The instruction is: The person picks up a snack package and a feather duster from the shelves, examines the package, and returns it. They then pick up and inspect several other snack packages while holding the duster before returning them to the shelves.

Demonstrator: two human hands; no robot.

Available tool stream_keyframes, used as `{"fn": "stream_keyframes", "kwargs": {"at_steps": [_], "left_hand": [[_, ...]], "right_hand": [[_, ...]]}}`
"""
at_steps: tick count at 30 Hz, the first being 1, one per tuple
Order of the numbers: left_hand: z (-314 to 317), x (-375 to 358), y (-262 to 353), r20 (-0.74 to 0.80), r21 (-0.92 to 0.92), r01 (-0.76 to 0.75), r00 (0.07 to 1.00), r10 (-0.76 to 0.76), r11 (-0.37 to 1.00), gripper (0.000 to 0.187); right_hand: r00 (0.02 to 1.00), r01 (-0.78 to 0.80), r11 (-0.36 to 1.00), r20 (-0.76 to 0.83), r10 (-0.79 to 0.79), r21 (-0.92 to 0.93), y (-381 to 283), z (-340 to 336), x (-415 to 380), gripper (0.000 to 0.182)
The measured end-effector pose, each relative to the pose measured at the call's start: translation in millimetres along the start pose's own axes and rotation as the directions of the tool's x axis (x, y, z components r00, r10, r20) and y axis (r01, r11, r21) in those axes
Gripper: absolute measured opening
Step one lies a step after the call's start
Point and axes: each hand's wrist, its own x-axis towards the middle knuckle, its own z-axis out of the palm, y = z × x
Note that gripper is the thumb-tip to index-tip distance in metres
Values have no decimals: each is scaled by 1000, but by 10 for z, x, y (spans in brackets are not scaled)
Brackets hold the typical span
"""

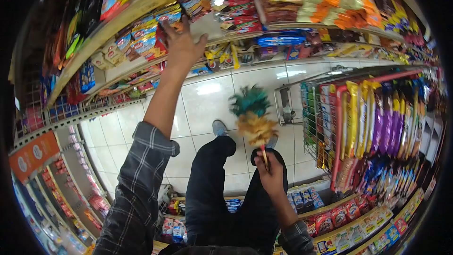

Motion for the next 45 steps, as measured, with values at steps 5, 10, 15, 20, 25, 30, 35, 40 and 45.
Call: {"fn": "stream_keyframes", "kwargs": {"at_steps": [5,10,15,20,25,30,35,40,45], "left_hand": [[-666,-626,410,92,-292,-127,983,160,948,72],[-794,-2252,524,432,-522,0,862,264,853,53],[-1200,-3495,1226,763,-549,402,599,243,732,42],[-1674,-3222,2701,604,-675,50,611,512,736,36],[-1563,-2588,4244,306,-854,-106,688,658,509,32],[-1317,-2247,5096,662,-694,215,566,491,687,50],[-1228,-2347,5285,649,-682,253,642,409,687,53],[-1160,-2445,5188,520,-808,266,742,424,526,25],[-986,-2474,5016,500,-860,387,767,403,331,17]], "right_hand": [[991,19,960,131,18,-280,-188,-682,-828,19],[977,-90,756,91,195,-649,186,-1515,-1527,38],[902,-409,722,-127,412,-558,1093,-2294,-2095,45],[816,-578,724,-248,523,-376,2154,-2630,-2314,49],[812,-525,851,-312,493,-24,1829,-3040,-2547,45],[708,-448,835,-442,550,320,1611,-3173,-2776,43],[659,-490,763,-393,641,422,1937,-3043,-3011,44],[647,-589,742,-363,670,319,2140,-2849,-3378,45],[639,-577,740,-374,673,346,2304,-2755,-3549,46]]}}
